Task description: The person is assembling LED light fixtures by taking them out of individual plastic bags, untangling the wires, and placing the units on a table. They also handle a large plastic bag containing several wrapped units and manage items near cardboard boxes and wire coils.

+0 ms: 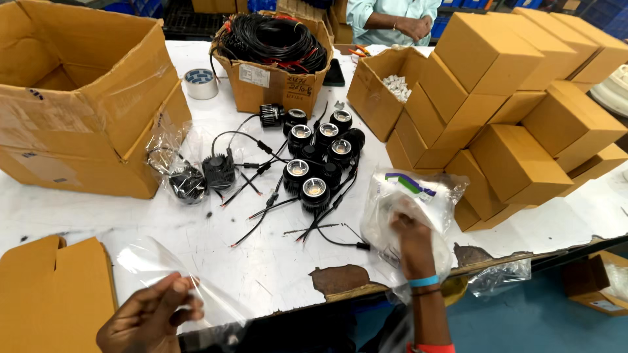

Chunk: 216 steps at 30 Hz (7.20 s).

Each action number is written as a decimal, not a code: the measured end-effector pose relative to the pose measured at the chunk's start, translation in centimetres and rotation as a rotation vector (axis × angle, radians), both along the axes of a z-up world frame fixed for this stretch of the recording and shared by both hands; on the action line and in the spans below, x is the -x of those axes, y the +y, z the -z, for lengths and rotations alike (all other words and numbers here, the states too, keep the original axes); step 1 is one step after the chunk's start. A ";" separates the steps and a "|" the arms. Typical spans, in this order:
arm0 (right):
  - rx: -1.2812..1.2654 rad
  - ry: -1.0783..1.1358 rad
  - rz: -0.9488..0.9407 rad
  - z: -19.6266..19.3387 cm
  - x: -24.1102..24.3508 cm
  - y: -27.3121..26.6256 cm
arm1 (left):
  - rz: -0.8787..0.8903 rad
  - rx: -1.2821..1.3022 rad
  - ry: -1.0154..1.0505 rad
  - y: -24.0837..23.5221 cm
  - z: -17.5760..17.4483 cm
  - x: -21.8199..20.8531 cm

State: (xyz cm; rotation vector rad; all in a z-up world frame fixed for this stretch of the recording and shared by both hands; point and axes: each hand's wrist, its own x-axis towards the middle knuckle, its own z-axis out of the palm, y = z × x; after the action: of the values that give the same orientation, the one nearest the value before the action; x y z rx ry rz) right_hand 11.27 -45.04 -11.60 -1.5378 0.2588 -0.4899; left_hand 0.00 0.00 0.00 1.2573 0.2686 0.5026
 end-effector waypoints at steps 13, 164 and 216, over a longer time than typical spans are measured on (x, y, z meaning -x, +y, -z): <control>1.332 0.577 0.098 -1.1 1.2 -3.9 | -0.027 -0.132 0.207 2.5 3.7 -0.5; 0.398 0.247 -0.701 -22.1 8.7 21.2 | 0.266 0.069 0.088 -8.5 -1.7 -4.1; 0.824 -0.137 -0.573 -17.2 1.0 27.0 | -0.052 -0.905 0.384 -1.5 1.6 -14.7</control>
State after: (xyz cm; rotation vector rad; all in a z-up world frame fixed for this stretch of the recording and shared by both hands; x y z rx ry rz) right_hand 10.27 -18.01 5.61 -2.2496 -0.5540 -0.2377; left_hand 14.65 -1.54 -1.62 2.2411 0.4178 0.4320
